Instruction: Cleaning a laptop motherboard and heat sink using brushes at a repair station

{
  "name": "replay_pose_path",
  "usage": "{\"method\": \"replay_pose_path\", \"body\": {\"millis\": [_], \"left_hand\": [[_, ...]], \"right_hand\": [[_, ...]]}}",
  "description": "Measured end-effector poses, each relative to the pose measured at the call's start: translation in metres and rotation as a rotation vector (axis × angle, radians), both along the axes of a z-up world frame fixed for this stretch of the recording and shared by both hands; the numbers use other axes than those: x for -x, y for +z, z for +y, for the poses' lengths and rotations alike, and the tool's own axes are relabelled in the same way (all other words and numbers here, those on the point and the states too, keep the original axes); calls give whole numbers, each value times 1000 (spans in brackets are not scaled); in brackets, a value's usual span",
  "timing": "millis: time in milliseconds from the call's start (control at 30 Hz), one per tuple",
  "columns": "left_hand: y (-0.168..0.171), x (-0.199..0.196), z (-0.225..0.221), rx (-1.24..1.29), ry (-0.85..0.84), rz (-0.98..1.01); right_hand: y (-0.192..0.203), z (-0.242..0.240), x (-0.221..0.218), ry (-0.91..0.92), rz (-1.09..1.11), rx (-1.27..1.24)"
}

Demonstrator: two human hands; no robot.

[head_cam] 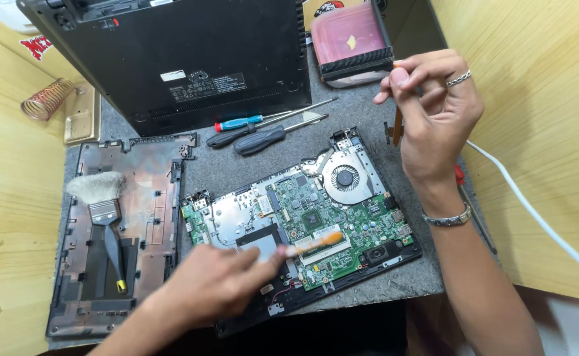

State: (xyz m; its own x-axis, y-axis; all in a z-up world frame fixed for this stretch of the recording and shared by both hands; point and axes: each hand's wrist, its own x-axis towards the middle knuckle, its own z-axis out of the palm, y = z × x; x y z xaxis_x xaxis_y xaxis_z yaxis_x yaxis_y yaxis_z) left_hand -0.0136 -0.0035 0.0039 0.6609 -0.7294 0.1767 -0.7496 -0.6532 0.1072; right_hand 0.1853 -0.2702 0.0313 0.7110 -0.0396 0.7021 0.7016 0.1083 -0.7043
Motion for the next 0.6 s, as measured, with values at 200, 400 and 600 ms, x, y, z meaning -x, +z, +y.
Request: {"method": "replay_pose_path", "body": {"millis": [200,400,600], "left_hand": [[0,6,-2,-21,-8,77],[-4,-4,14,-28,39,-3],[7,-16,30,-76,171,-41]], "right_hand": [[-1,1,1,17,8,-34],[2,2,3,-4,5,11],[-3,1,0,11,14,-8]]}}
